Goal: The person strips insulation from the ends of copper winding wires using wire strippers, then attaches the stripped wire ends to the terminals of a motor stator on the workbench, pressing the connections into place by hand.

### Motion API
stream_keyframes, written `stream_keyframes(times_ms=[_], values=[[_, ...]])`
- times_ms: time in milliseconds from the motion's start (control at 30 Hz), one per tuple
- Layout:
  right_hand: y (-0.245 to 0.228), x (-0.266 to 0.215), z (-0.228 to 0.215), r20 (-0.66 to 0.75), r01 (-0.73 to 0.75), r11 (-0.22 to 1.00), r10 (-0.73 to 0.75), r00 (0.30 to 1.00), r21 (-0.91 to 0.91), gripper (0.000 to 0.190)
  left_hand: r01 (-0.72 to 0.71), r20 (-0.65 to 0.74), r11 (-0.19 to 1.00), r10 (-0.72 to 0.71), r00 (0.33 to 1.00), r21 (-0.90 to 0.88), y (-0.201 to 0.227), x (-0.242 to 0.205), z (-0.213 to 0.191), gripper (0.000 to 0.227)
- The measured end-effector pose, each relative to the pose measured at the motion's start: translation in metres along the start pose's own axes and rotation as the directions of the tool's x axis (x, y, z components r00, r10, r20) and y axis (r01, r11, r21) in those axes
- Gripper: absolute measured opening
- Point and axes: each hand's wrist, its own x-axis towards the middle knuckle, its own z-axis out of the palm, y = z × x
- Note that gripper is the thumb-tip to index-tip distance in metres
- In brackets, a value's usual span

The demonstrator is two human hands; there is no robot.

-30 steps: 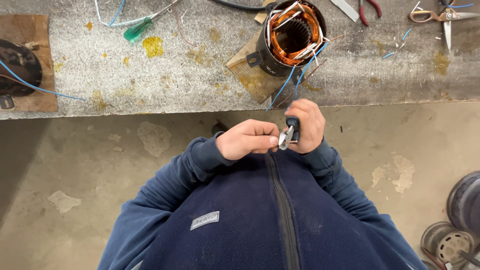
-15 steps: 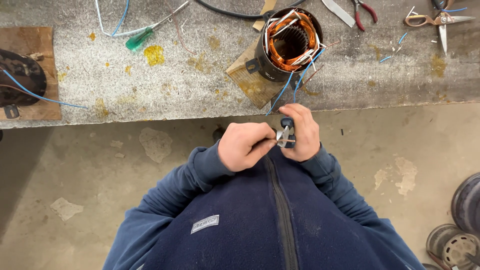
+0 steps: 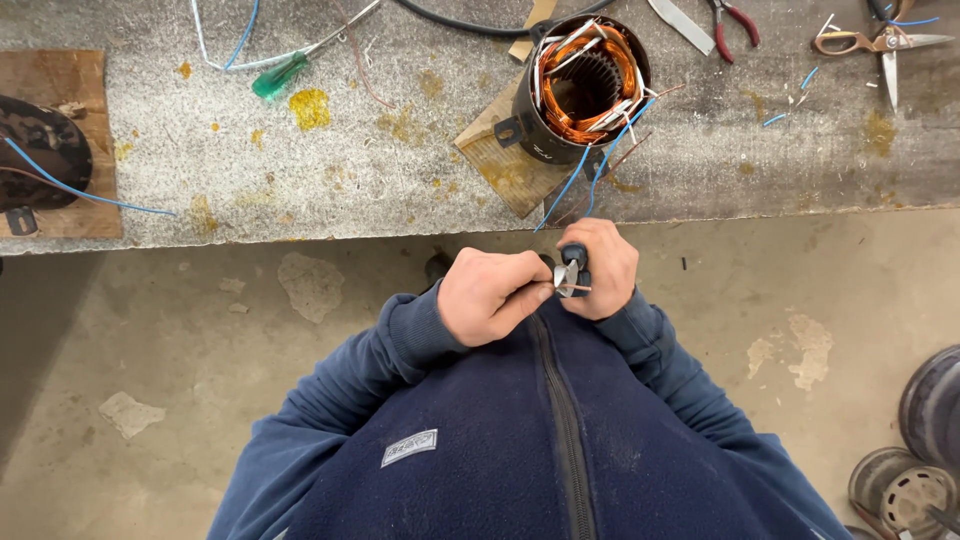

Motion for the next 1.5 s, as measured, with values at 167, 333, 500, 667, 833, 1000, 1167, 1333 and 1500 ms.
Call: stream_keyframes(times_ms=[167, 333, 500, 667, 833, 1000, 1167, 1333, 1500], values=[[-0.015, 0.01, -0.009, 0.063, -0.024, 1.0, 0.025, 0.998, -0.013, 0.045, 0.054, 0.03, 0.989, -0.05, 0.998, -0.136, -0.001, -0.004, -0.001, 0.01], [-0.032, 0.011, -0.025, 0.201, -0.028, 0.999, 0.034, 0.979, -0.037, 0.043, 0.331, 0.196, 0.893, -0.281, 0.939, -0.306, -0.011, -0.018, 0.009, 0.014], [-0.017, -0.026, -0.014, 0.35, -0.354, 0.87, 0.232, 0.908, 0.343, 0.057, 0.39, 0.225, 0.759, -0.318, 0.921, -0.522, -0.023, -0.028, 0.027, 0.015], [0.008, -0.064, 0.012, 0.379, -0.484, 0.674, 0.311, 0.871, 0.559, 0.045, 0.374, 0.25, 0.612, -0.281, 0.927, -0.697, -0.03, -0.024, 0.035, 0.017], [0.007, -0.063, 0.015, 0.293, -0.37, 0.695, 0.233, 0.927, 0.617, 0.04, 0.368, 0.267, 0.646, -0.253, 0.93, -0.669, -0.025, -0.027, 0.022, 0.021], [0.001, -0.054, 0.017, 0.126, -0.166, 0.844, 0.117, 0.985, 0.51, 0.041, 0.339, 0.219, 0.818, -0.265, 0.939, -0.464, -0.023, -0.032, 0.007, 0.019], [0.035, -0.051, -0.054, -0.368, -0.113, 0.719, 0.477, 0.799, 0.686, 0.037, 0.397, -0.211, 0.875, -0.458, 0.864, -0.276, -0.08, -0.101, -0.048, 0.015], [0.139, -0.083, -0.145, -0.583, -0.014, 0.692, 0.62, 0.525, 0.722, 0.064, 0.48, -0.34, 0.716, -0.678, 0.652, -0.507, -0.054, -0.12, -0.041, 0.015], [0.186, -0.061, -0.146, -0.257, -0.428, 0.852, 0.504, 0.824, 0.301, 0.062, 0.275, -0.334, 0.811, -0.486, 0.807, -0.516, -0.045, -0.058, -0.003, 0.013]])
